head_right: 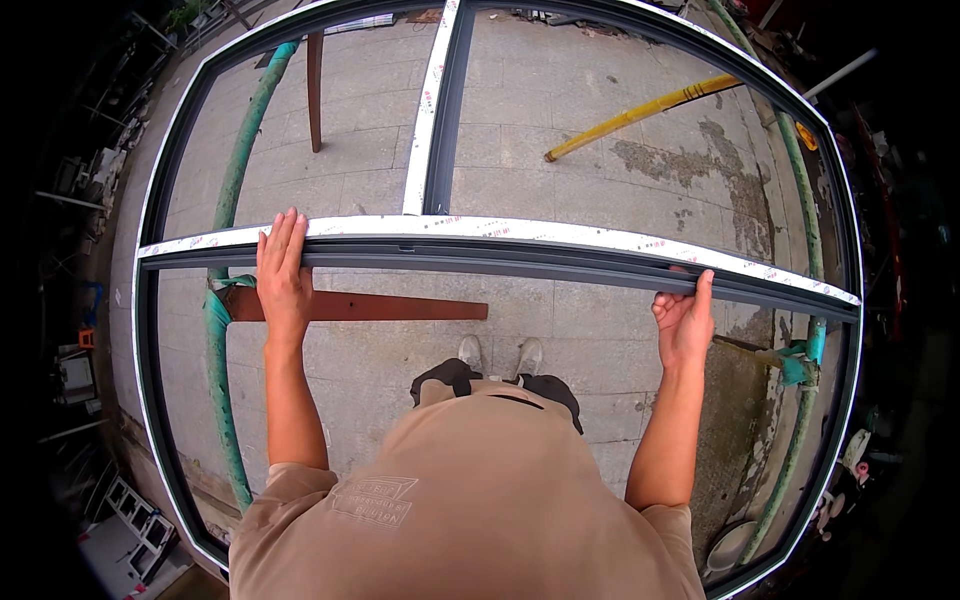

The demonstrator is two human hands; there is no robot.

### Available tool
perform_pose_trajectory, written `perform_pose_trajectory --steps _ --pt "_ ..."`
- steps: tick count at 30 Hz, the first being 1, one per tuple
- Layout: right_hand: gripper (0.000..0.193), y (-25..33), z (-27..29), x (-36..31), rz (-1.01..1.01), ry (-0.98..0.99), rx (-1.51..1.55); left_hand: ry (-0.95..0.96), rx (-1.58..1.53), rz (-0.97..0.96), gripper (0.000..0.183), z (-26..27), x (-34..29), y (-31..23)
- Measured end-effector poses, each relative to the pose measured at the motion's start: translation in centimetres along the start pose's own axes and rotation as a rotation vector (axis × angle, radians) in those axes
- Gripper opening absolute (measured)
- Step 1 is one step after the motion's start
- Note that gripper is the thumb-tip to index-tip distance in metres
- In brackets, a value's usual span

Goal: The person measures and prepares a window frame and a plastic trim piece. The person uses a tape measure to check the frame dimensions, cuts a plastic strip with pliers, and then uses a power grinder to trim the plastic strip before checking its fit against the window frame.

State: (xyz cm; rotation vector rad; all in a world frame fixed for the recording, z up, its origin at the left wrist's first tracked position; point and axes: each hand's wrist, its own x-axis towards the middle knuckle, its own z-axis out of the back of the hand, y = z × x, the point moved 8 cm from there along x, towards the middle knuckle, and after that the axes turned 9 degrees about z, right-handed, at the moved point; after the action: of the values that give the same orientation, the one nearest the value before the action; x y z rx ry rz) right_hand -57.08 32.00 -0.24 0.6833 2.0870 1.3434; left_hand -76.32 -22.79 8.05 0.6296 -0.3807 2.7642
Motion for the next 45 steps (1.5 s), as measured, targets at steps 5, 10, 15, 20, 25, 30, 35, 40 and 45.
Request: perform_pose_trajectory --steps 5,10,15,20,25,30,35,40,45 --pt "0.07 0.7 -0.1 0.3 -0.033 -0.017 -0.277 -0.001 0.033 0.002 0.08 -0.4 0.0 0.8" --pt "0.07 0.4 0.6 0.8 -0.043 -0.114 -0.322 -0.02 0.037 0.0 0.068 -0.5 0.2 1.2" --pt "0.061 0.1 1.2 1.3 -0.042 -0.119 -0.272 0.04 -0.043 0.002 0.084 -0.4 0.2 1.2" --pt "0.067 -0.2 2.4 2.0 -0.1 -0.037 -0.292 0.09 -0.05 -0.008 0.089 -0.4 0.2 1.2" --pt "0.071 0.4 1.4 1.3 -0.128 -0.058 -0.316 0.136 -0.051 -0.016 0.084 -0.2 0.4 0.9" --pt "0.06 1.5 -1.5 -0.6 -0.199 0.016 -0.202 0.149 -0.06 -0.019 0.076 0.9 0.6 0.7" --pt "0.045 1.3 0.7 0.4 -0.163 -0.037 -0.104 0.248 -0.023 -0.032 0.063 1.0 1.2 0.8" --pt "0.041 0.2 0.7 0.6 -0.185 -0.073 -0.048 0.193 0.064 -0.105 0.065 0.6 0.8 0.3" --pt "0.044 0.0 1.2 1.4 -0.189 -0.131 -0.002 0.101 0.102 -0.139 0.079 -1.8 0.3 1.4"
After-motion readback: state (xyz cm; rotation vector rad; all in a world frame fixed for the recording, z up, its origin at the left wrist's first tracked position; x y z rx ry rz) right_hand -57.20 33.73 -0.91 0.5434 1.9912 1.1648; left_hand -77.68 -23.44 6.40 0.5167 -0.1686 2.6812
